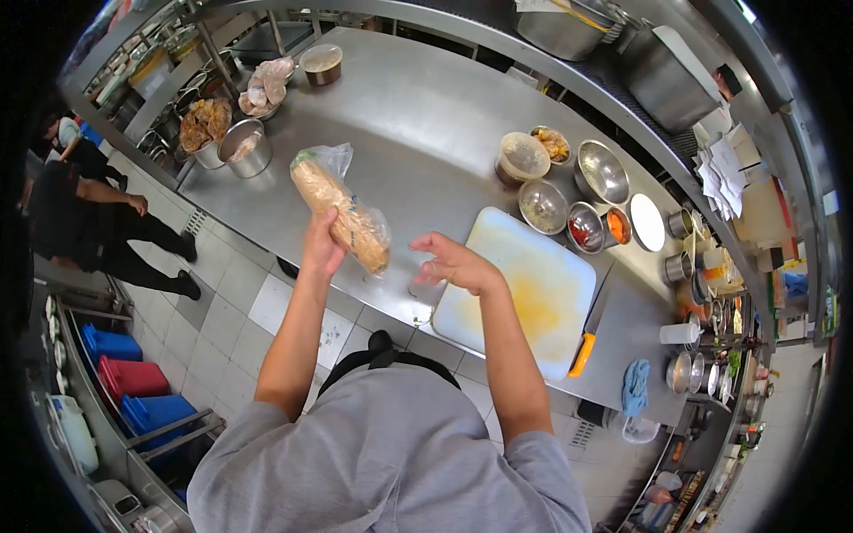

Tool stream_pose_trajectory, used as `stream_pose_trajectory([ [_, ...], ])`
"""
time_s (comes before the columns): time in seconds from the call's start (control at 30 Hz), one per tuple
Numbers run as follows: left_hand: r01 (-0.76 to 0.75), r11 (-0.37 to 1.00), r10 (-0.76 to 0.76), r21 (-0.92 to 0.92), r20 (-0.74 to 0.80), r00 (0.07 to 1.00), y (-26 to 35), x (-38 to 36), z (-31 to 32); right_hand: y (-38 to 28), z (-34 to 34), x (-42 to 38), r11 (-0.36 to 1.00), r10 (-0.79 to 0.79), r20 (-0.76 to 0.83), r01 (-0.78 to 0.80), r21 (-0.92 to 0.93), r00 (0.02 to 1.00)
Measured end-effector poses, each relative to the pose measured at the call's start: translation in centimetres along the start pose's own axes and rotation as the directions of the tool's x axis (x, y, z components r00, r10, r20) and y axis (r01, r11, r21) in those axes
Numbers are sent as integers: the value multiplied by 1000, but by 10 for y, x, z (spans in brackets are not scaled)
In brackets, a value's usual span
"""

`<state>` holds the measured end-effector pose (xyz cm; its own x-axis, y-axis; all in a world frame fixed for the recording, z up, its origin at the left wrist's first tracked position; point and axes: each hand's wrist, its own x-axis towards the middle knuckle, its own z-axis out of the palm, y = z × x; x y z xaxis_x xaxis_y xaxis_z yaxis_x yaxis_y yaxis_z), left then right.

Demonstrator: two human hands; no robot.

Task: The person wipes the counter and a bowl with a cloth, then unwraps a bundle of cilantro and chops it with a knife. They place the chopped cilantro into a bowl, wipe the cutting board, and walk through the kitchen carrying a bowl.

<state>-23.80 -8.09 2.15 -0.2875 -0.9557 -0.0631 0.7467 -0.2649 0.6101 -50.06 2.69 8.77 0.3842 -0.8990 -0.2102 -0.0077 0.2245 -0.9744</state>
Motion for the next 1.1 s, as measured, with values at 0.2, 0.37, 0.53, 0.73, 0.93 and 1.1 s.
stream_pose_trajectory([
  [0.2,-261,853,238,451,109,965,-27,-54,32,-22,54,-4,973,6,-299,63,223,954],
  [0.37,-299,851,328,432,9,945,-24,-100,33,-14,48,-43,968,46,-287,-113,-222,957],
  [0.53,-266,927,285,264,-38,958,-13,-151,37,-33,66,-94,983,-139,138,154,-103,981],
  [0.73,25,998,-28,-54,-57,998,-19,-217,38,-15,56,-89,802,-403,-32,370,470,914],
  [0.93,-130,988,110,-82,-211,971,-23,-250,58,-19,121,-129,962,-271,306,248,114,913],
  [1.1,-470,803,585,366,-337,738,-36,-250,83,-28,173,-157,743,-330,238,407,-531,913],
])
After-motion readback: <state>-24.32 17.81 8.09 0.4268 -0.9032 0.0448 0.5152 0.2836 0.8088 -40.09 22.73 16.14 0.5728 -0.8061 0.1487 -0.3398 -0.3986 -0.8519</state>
